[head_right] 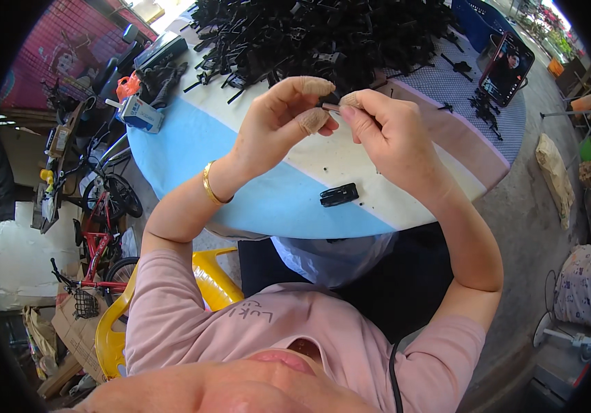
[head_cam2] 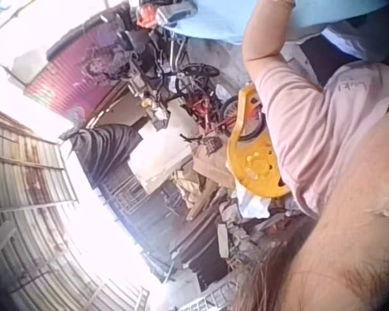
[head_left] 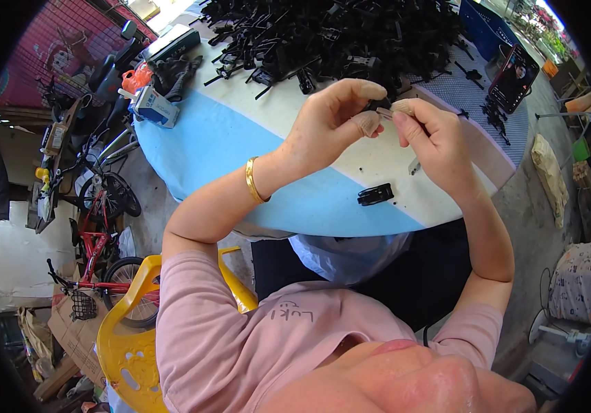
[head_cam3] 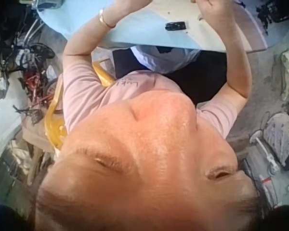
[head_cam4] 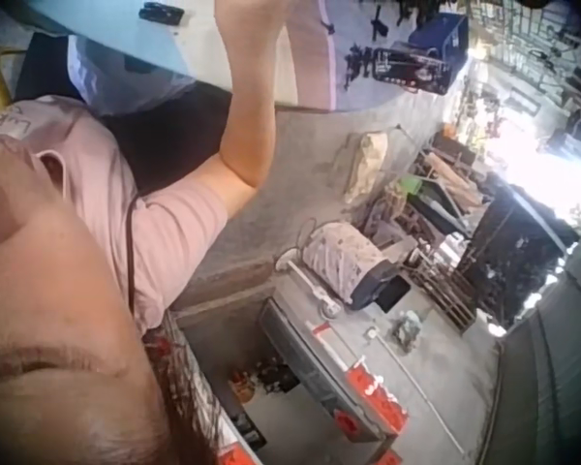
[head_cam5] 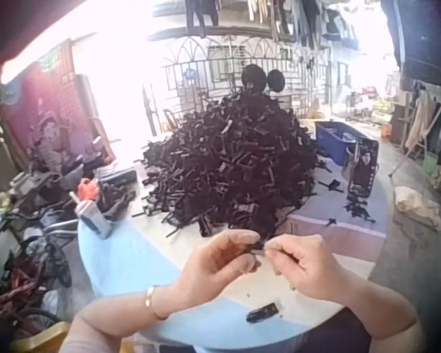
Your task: Assembling small black plastic components by hand at a workstation.
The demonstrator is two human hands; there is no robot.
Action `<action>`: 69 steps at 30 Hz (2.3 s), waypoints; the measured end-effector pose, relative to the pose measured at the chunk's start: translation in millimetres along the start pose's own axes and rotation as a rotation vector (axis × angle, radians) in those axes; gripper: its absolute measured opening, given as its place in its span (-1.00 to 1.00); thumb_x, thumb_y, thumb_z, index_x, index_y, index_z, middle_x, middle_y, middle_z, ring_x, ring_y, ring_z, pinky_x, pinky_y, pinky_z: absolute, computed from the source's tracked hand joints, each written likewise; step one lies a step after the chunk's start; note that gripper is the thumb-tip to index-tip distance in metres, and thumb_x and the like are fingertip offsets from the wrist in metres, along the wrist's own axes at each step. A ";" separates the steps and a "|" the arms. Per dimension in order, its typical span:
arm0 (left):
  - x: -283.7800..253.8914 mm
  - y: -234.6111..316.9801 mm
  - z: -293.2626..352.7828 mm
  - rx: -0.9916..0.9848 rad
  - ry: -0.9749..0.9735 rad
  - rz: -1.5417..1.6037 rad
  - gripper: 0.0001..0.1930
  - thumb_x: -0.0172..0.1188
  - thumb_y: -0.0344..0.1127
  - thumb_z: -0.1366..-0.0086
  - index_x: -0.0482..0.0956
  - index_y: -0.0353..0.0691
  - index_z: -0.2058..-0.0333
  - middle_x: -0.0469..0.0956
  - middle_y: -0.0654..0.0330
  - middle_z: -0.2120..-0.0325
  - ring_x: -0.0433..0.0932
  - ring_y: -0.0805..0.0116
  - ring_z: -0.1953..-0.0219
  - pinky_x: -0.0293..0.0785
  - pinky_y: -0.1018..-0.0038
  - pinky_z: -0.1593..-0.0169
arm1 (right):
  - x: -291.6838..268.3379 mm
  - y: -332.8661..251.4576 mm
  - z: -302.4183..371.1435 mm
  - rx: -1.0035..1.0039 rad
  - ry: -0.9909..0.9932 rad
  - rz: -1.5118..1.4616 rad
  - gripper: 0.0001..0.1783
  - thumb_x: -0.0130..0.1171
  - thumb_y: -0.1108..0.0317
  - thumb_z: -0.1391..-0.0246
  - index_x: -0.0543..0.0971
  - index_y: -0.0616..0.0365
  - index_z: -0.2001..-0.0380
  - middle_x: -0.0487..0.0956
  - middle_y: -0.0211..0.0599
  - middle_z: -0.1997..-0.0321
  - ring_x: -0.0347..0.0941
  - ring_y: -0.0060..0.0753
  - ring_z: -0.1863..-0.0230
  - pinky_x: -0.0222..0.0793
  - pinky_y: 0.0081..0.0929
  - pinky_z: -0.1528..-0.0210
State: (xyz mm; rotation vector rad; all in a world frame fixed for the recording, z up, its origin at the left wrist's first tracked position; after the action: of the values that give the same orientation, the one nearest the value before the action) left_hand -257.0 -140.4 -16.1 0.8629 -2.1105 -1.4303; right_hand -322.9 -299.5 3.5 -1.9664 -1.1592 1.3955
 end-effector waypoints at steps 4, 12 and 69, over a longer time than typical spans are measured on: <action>2.2 -1.4 2.7 -0.002 -0.002 -0.038 -0.74 0.07 -0.51 -0.20 0.34 -0.36 0.12 0.49 0.16 0.31 0.54 0.40 0.26 0.50 0.53 0.15 | -1.6 -1.2 -0.4 -0.065 -0.008 0.023 -0.87 0.00 0.44 -0.09 0.50 0.27 0.36 0.38 -0.47 0.67 0.24 -0.72 0.62 0.11 -0.73 0.57; 2.6 -7.1 5.6 0.064 0.098 -0.077 -0.79 0.19 -0.55 -0.09 0.44 -0.39 0.26 0.51 0.22 0.42 0.51 0.54 0.37 0.48 0.64 0.32 | 2.1 -2.3 -1.2 0.042 -0.079 -0.021 -0.86 0.00 0.44 -0.09 0.51 0.29 0.37 0.36 -0.48 0.70 0.21 -0.72 0.63 0.09 -0.72 0.58; 0.2 -5.8 0.5 0.054 0.017 -0.016 -0.61 0.06 -0.58 -0.17 0.28 -0.28 0.00 0.45 0.14 0.14 0.44 0.49 0.13 0.41 0.58 0.03 | 7.6 8.6 -6.7 0.023 -0.047 -0.193 -0.80 -0.02 0.36 -0.14 0.54 0.26 0.36 0.42 -0.47 0.67 0.28 -0.72 0.59 0.17 -0.73 0.54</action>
State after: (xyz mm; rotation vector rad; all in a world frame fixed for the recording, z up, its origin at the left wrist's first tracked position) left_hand -256.1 -141.7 -21.7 0.9111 -2.1431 -1.3740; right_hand -312.6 -297.2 -4.5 -1.7623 -1.3103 1.3539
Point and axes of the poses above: each hand's wrist, its own z-axis away from the middle knuckle, its own x-axis out of the palm, y = z × x, the point moved 2 cm from there along -z, towards the middle knuckle
